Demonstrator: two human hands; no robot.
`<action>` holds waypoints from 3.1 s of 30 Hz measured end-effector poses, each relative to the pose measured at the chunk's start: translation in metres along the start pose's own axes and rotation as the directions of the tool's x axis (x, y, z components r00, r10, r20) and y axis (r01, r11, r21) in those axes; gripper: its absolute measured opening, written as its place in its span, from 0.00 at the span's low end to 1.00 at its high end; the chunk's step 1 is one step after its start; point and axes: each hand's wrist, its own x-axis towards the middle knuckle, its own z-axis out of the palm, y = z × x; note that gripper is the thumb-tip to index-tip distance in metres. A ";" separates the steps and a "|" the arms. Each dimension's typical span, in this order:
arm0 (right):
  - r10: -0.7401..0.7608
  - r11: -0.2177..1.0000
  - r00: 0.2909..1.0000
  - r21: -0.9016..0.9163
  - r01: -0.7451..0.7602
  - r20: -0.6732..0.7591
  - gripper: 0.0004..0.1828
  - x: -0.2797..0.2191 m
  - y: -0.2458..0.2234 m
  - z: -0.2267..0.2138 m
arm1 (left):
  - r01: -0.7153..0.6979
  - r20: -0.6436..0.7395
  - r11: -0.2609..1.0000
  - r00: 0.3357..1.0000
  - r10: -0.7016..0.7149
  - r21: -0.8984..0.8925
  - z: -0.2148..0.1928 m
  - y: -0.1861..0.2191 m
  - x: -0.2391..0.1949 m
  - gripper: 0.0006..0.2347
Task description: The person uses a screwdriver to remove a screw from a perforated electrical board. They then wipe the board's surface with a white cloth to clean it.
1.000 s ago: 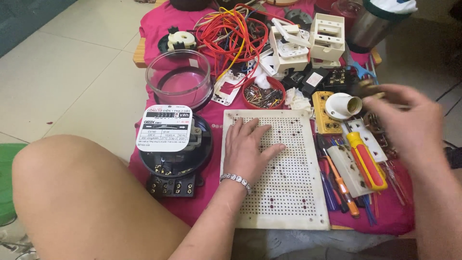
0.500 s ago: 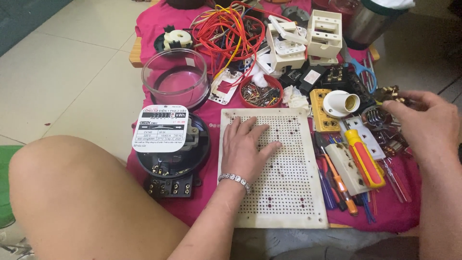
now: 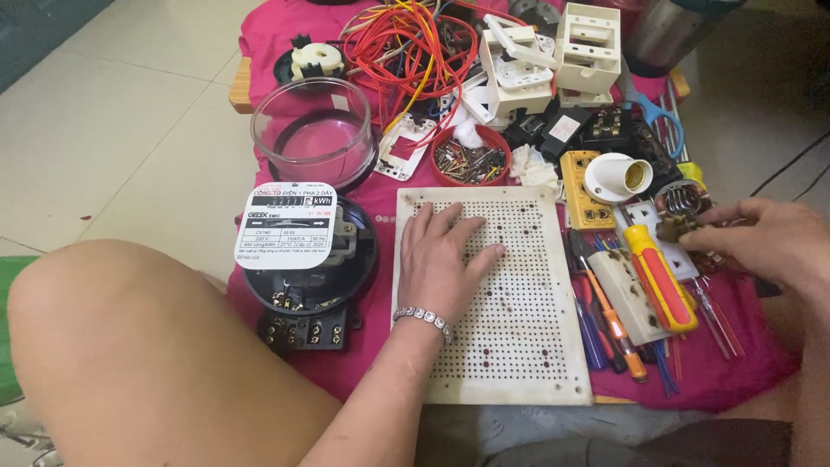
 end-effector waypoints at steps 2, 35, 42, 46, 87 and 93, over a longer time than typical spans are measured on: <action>0.049 0.998 0.997 0.037 -0.052 0.060 0.26 -0.015 -0.019 -0.006 | -0.008 -0.003 1.000 1.000 0.008 0.003 0.000 -0.001 0.000 0.22; -0.358 0.919 0.933 0.182 0.348 0.022 0.17 -0.057 -0.171 0.020 | 0.058 0.118 0.998 0.991 -0.057 -0.006 -0.022 0.014 0.000 0.20; -0.488 0.854 0.873 0.202 0.480 -0.009 0.17 -0.030 -0.212 0.065 | 0.087 0.219 0.996 0.972 -0.084 -0.005 -0.028 0.015 0.000 0.20; -0.599 0.787 0.800 0.201 0.583 0.022 0.18 -0.040 -0.251 0.063 | 0.113 0.221 0.993 0.970 -0.106 -0.021 -0.028 0.015 0.004 0.19; -0.640 0.752 0.762 0.120 0.648 -0.103 0.14 -0.099 -0.236 0.107 | 0.151 0.087 0.986 0.984 -0.157 0.067 -0.022 0.000 -0.038 0.29; -0.674 0.708 0.728 0.173 0.685 -0.125 0.14 -0.121 -0.264 0.115 | 0.143 0.029 0.988 0.989 -0.145 0.066 -0.013 -0.004 -0.037 0.29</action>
